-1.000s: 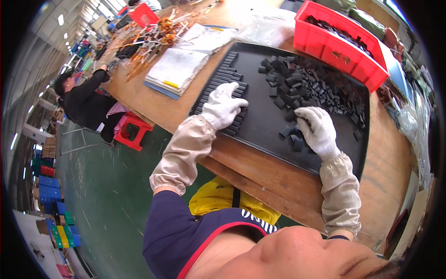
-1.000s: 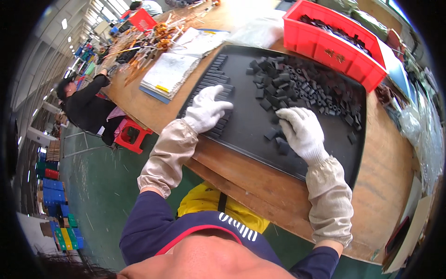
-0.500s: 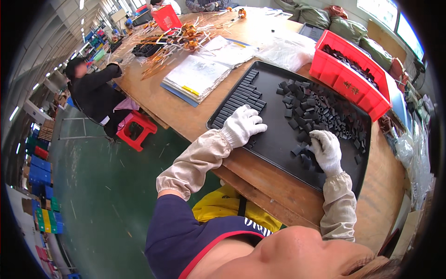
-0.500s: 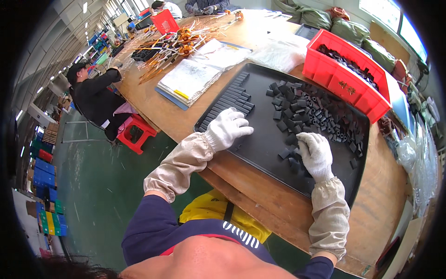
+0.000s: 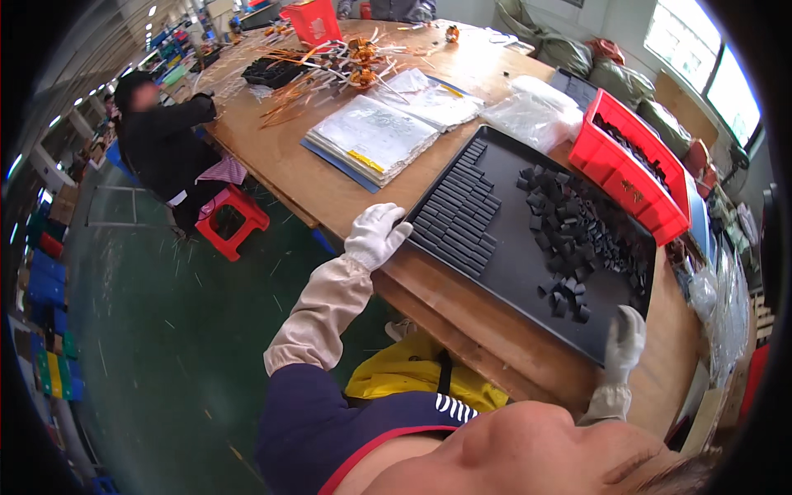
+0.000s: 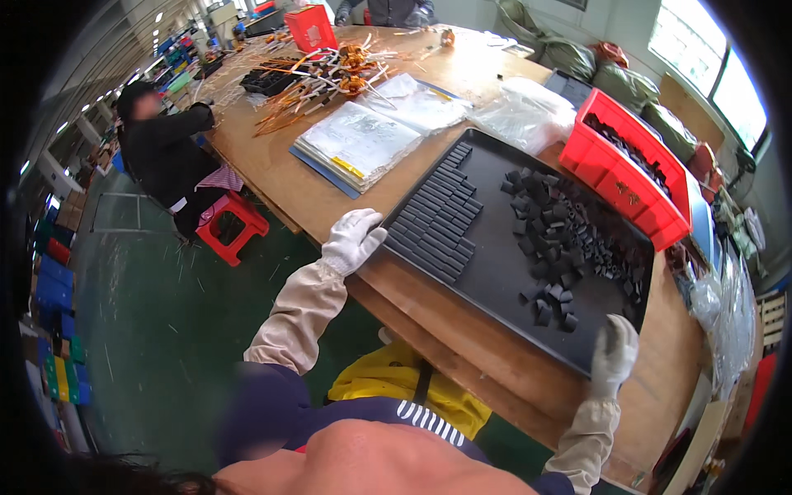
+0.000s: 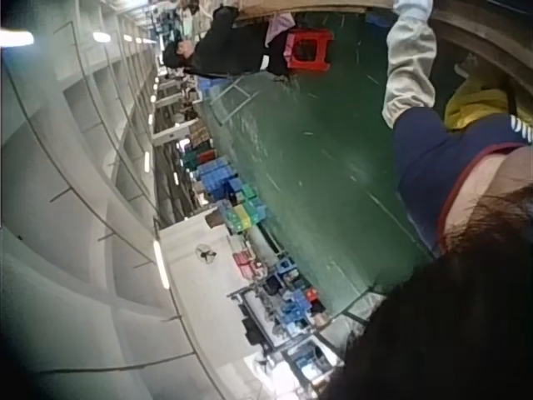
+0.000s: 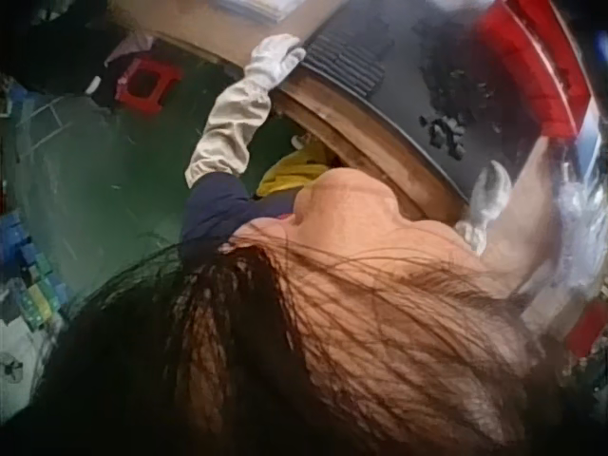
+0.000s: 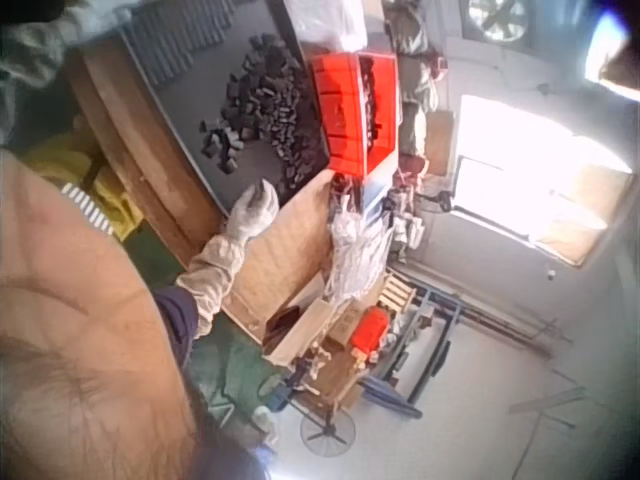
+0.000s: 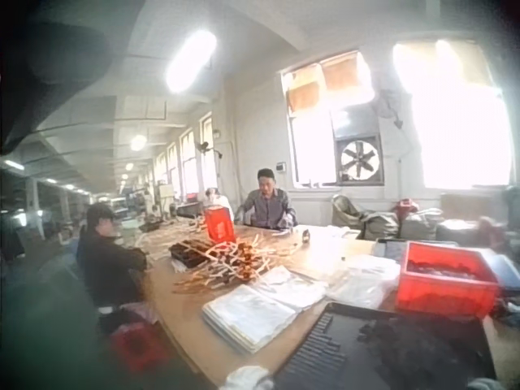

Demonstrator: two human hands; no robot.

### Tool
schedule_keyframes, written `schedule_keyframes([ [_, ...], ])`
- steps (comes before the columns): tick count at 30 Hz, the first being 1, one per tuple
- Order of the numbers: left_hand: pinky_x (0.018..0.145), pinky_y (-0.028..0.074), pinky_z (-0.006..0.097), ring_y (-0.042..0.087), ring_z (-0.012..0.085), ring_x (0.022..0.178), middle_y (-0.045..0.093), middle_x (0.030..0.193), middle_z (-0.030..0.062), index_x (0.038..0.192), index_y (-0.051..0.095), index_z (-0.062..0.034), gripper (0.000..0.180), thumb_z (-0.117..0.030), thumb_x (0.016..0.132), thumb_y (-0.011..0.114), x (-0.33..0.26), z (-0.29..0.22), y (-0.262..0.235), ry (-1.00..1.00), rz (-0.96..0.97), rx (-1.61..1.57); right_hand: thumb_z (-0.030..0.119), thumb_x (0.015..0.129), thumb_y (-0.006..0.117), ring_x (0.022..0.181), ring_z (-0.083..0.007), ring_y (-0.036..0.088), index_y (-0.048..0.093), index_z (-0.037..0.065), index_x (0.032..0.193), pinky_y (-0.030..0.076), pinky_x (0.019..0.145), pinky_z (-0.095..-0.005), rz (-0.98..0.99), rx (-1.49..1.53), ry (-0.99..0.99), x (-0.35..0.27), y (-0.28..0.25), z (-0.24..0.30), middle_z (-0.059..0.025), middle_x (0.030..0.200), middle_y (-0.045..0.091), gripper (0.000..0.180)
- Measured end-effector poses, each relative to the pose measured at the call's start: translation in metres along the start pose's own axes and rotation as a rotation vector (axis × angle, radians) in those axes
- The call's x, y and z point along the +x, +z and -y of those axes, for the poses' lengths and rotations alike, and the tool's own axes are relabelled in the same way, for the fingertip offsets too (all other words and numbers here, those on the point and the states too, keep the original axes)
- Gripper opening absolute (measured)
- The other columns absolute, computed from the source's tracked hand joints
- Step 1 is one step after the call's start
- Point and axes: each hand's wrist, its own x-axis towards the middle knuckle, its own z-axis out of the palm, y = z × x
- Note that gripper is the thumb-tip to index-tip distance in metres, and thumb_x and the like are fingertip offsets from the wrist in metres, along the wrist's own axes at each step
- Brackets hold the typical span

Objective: The person picks small black plastic components from a pile on a tray and inserts them into a larger black plastic base. The person works by hand, handling the parts one at a time and placing them into the base in a repetitive sequence.

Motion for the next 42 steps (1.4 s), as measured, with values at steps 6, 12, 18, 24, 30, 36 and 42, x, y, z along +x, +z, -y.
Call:
schedule_keyframes([
  [6,0.105,0.046,0.047,0.061,0.0369,0.118,0.070,0.120,0.0140,0.104,0.075,-0.0056,0.037,-0.042,0.097,0.069,-0.014,-0.010,-0.008,-0.060,-0.017,-0.039,0.022,0.101,0.065,0.128,-0.0321,0.058,0.054,0.000,0.143,0.047,0.108,-0.0402,-0.082,-0.306,0.715,-0.099,-0.041,-0.012,-0.0191,0.145,0.054,0.048],
  [12,0.105,0.046,0.045,0.059,0.0331,0.121,0.069,0.122,0.0119,0.091,0.076,-0.0042,0.038,-0.042,0.093,0.069,-0.002,-0.013,-0.008,-0.126,0.028,-0.001,0.035,0.102,0.064,0.131,-0.0297,0.058,0.049,-0.003,0.147,0.044,0.111,-0.0376,-0.127,-0.050,0.878,-0.108,-0.033,-0.030,-0.0212,0.147,0.055,0.061],
  [18,0.100,0.049,0.047,0.063,0.0341,0.112,0.071,0.111,0.0130,0.076,0.071,-0.0056,0.030,-0.033,0.087,0.073,0.001,-0.016,-0.001,-0.082,-0.148,-0.092,0.037,0.104,0.060,0.135,-0.0311,0.054,0.049,-0.005,0.147,0.040,0.114,-0.0368,-0.104,-0.106,0.835,-0.111,-0.033,-0.043,-0.0210,0.147,0.057,0.061],
  [24,0.103,0.047,0.043,0.061,0.0320,0.118,0.071,0.118,0.0111,0.074,0.068,-0.0045,0.034,-0.034,0.090,0.072,0.001,-0.018,-0.007,-0.151,-0.090,-0.145,0.033,0.105,0.058,0.134,-0.0278,0.055,0.052,-0.002,0.147,0.040,0.114,-0.0364,-0.092,-0.037,0.802,-0.113,-0.036,-0.052,-0.0176,0.146,0.059,0.055],
  [30,0.101,0.048,0.044,0.062,0.0342,0.115,0.070,0.118,0.0139,0.076,0.068,-0.0031,0.032,-0.032,0.090,0.072,-0.001,-0.012,-0.009,-0.143,-0.087,-0.143,0.028,0.106,0.057,0.132,-0.0237,0.056,0.054,-0.002,0.146,0.039,0.114,-0.0345,-0.099,0.127,0.796,-0.117,-0.023,-0.060,-0.0147,0.144,0.060,0.050],
  [36,0.103,0.049,0.042,0.062,0.0305,0.118,0.071,0.119,0.0114,0.077,0.070,-0.0038,0.027,-0.028,0.089,0.071,0.000,-0.007,-0.003,-0.134,-0.092,-0.145,0.024,0.106,0.056,0.132,-0.0231,0.056,0.055,-0.001,0.145,0.039,0.114,-0.0339,-0.147,0.253,0.795,-0.117,-0.022,-0.064,-0.0135,0.143,0.061,0.047],
  [42,0.103,0.049,0.044,0.061,0.0316,0.119,0.071,0.116,0.0106,0.075,0.070,-0.0037,0.025,-0.026,0.085,0.072,0.008,-0.017,-0.001,-0.182,-0.118,-0.146,0.018,0.105,0.057,0.128,-0.0189,0.057,0.059,-0.001,0.141,0.041,0.112,-0.0319,-0.181,0.338,0.797,-0.126,-0.035,-0.068,-0.0095,0.139,0.063,0.040],
])
